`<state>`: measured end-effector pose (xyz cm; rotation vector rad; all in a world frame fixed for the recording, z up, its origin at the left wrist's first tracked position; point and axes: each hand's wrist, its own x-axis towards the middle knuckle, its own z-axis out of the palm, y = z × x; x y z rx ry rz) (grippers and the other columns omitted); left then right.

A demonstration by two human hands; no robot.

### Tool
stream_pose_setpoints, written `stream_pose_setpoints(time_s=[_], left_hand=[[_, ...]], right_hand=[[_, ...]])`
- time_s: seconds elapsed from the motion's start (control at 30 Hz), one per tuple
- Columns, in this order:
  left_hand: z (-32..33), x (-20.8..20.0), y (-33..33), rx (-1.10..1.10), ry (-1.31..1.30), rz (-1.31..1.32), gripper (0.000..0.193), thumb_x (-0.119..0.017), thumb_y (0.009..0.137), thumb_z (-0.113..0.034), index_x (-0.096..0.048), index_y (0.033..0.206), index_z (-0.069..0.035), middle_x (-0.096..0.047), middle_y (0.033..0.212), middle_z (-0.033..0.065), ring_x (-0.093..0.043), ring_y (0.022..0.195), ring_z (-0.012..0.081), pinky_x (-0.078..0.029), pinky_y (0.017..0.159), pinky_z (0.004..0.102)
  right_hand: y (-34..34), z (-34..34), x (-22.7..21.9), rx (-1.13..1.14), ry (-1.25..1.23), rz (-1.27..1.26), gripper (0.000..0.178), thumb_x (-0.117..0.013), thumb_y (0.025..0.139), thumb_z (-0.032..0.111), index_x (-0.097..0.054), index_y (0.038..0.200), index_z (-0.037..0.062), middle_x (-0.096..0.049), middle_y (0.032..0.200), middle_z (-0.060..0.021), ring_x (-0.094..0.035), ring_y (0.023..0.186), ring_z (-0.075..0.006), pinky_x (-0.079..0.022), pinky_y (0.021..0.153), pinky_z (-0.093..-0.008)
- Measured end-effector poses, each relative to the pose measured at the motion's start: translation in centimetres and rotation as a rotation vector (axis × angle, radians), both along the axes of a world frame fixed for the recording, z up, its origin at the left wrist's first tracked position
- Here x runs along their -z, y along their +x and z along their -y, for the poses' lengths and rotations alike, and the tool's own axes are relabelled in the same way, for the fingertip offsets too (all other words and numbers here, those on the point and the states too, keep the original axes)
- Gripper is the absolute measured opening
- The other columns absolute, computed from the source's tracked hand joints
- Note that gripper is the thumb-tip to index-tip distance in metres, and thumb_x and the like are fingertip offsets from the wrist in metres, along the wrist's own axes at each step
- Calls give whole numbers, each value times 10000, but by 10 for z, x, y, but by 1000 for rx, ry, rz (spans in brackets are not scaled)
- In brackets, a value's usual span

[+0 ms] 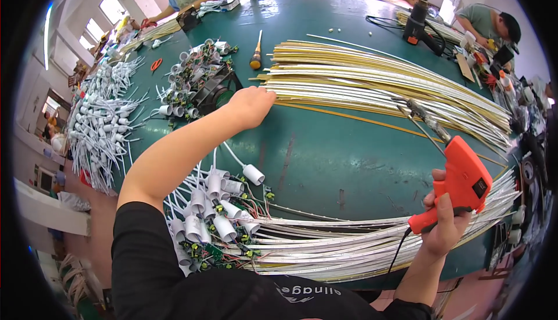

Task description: The person solders wires onto LED light strips using a soldering iron.

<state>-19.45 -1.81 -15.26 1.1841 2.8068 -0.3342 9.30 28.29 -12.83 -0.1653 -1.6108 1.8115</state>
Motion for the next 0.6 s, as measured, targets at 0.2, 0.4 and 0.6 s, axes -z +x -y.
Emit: stream_pose_setpoints(time_s=[0.2,0.4,0.6], left_hand=[[-6,34,-27,30,-53,-255,112,-523,820,-83,-509,922,-38,-644,755,130,-652,760,312,-531,623,419],[-1,28,-27,99,-61,-233,132,-517,827,-94,-485,938,-30,-637,712,135,-653,692,319,-526,569,417],[5,19,-12,137,-90,-130,209,-524,811,-67,-478,1010,-23,-642,826,141,-644,792,309,-522,654,413]], right_hand=[[-1,-1,0,-27,-2,31,431,-598,827,76,-485,1212,-81,-625,1073,-203,-594,709,-136,-513,679,-290],[-2,-2,1,-32,-19,19,461,-612,828,79,-478,1245,-66,-632,1076,-192,-599,715,-131,-514,676,-282],[-2,-2,3,-34,-29,20,479,-620,831,88,-471,1264,-52,-637,1075,-172,-599,713,-118,-506,645,-259]])
